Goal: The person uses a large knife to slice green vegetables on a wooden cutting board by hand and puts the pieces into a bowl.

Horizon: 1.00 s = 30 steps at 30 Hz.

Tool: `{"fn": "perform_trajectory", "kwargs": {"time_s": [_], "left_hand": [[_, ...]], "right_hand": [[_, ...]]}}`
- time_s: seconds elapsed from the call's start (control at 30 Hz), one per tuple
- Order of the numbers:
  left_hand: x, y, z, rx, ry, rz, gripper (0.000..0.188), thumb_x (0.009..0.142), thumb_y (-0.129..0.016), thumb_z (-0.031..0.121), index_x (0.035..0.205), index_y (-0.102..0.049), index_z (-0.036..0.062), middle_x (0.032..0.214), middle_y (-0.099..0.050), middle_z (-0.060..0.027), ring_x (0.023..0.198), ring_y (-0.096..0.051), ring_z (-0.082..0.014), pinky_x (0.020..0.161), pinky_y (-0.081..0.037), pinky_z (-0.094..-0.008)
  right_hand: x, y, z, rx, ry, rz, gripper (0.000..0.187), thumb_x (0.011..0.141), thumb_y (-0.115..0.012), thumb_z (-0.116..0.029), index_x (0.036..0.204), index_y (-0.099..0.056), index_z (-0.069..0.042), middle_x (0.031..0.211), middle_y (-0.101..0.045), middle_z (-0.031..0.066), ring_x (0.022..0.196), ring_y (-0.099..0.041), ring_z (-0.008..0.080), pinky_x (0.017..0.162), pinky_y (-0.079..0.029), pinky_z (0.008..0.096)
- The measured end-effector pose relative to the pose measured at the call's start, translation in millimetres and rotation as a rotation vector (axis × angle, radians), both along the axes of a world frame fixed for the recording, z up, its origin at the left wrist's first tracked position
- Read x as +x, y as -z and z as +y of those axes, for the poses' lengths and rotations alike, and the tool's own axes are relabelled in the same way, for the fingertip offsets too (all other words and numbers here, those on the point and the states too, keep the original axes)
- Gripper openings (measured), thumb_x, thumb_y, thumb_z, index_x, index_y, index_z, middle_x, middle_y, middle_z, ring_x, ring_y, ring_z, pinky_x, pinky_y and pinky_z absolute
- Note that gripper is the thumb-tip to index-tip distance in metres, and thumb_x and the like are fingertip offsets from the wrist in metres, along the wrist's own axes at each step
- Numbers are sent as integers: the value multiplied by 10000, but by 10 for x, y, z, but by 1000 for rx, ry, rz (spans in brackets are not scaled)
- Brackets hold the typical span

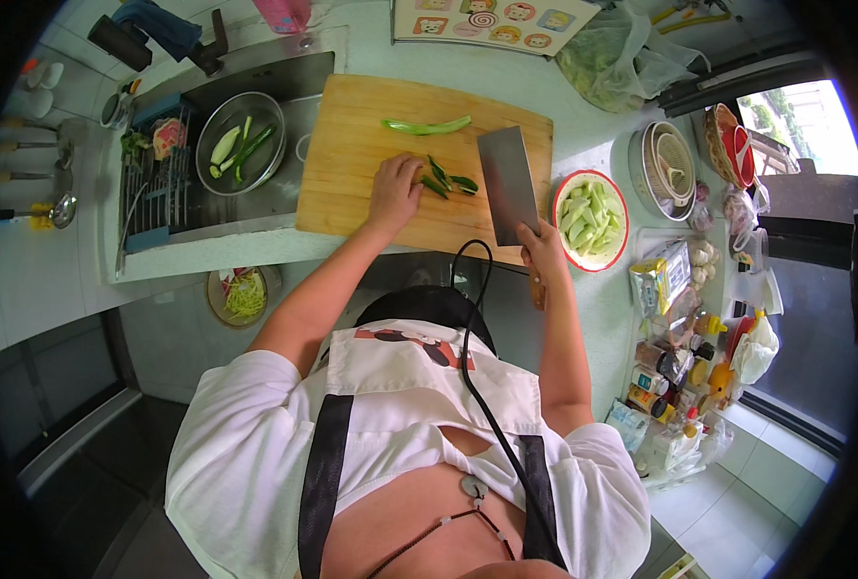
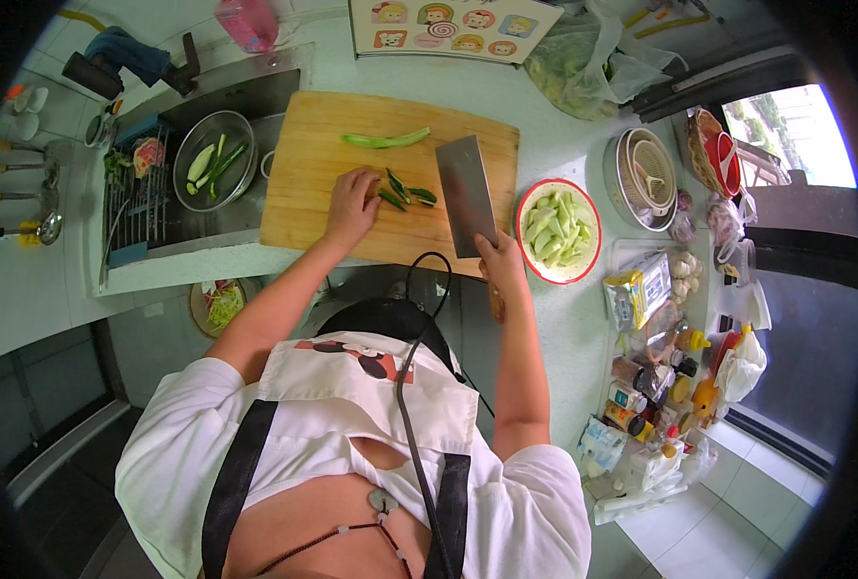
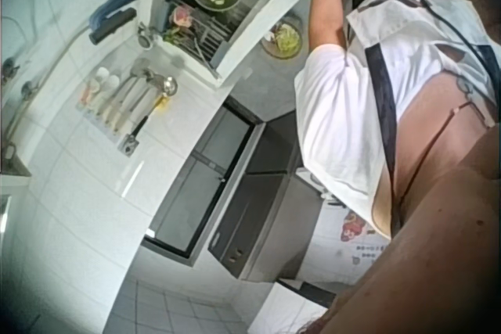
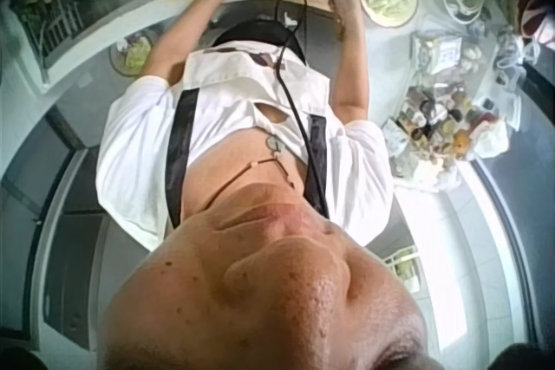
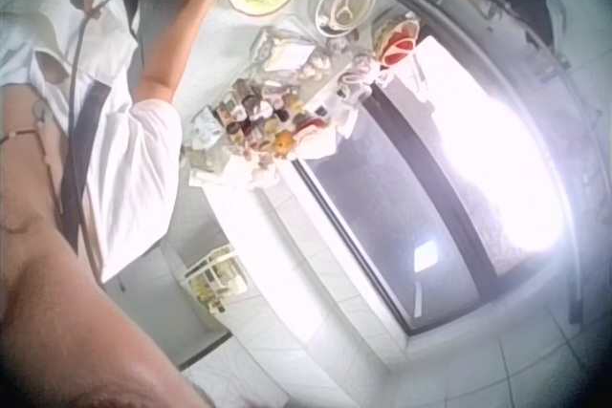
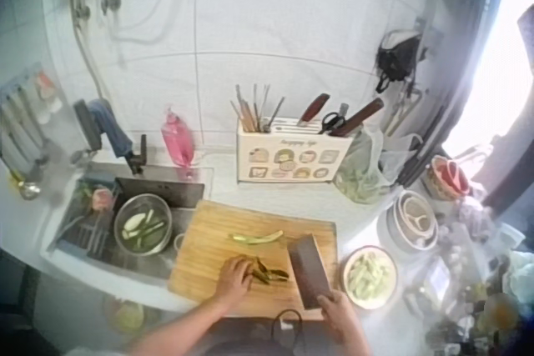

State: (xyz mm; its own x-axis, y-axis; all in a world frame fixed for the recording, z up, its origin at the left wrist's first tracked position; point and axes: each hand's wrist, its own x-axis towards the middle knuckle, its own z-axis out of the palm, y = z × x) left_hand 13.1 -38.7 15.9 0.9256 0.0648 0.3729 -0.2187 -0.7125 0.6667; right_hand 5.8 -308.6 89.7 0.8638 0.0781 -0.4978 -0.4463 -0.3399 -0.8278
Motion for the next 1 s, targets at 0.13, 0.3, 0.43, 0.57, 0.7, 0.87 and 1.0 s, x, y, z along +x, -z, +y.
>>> {"fn": "perform_trajectory", "kwargs": {"time_s": [0.13,0.3,0.43,0.57,0.7,0.87,1.0], "left_hand": [[22,-19,-28,-14,10,27,471,710,-673,30,1150,-507,48,1213,-472,-150,1122,-436,-352,944,-383,-409],[9,85,-138,-70,70,75,570,745,-637,21,1269,-413,32,1307,-410,-186,1218,-370,-370,1009,-337,-412],[-27,94,-509,-81,55,36,603,787,-566,-9,1329,-305,-15,1374,-310,-230,1276,-300,-389,1047,-287,-423],[39,174,-785,-93,-9,11,537,830,-480,4,1319,-273,-77,1385,-259,-277,1295,-243,-437,1072,-233,-462],[89,167,-891,-84,-53,-24,494,847,-448,26,1302,-293,-91,1371,-273,-287,1282,-248,-457,1070,-227,-479],[140,110,-1024,-91,36,-68,494,831,-449,3,1295,-308,-89,1362,-291,-281,1277,-257,-453,1063,-235,-483],[200,-90,-1333,-143,150,-124,498,817,-458,-6,1290,-325,-86,1356,-309,-272,1277,-263,-447,1064,-240,-475]], "right_hand": [[-22,34,-114,7,8,35,166,894,-551,-152,916,-567,11,605,-477,4,421,-413,70,379,-315,234],[-13,151,-67,94,-18,141,160,892,-557,-182,875,-535,-24,568,-436,-11,418,-405,69,377,-321,227],[37,223,110,197,-33,173,162,893,-562,-183,915,-521,-28,571,-436,-5,419,-409,80,382,-331,236],[120,280,264,272,-70,231,162,889,-578,-187,918,-507,-45,575,-433,-2,432,-421,90,386,-341,244],[121,345,344,330,-67,270,156,887,-584,-186,904,-495,-59,584,-430,-6,437,-419,92,391,-346,246],[49,263,189,398,-29,244,147,892,-578,-183,890,-490,-64,588,-412,-12,435,-399,92,399,-336,251],[-75,99,-75,367,70,172,137,899,-567,-175,889,-492,-60,587,-404,-12,431,-386,94,402,-323,252]]}}
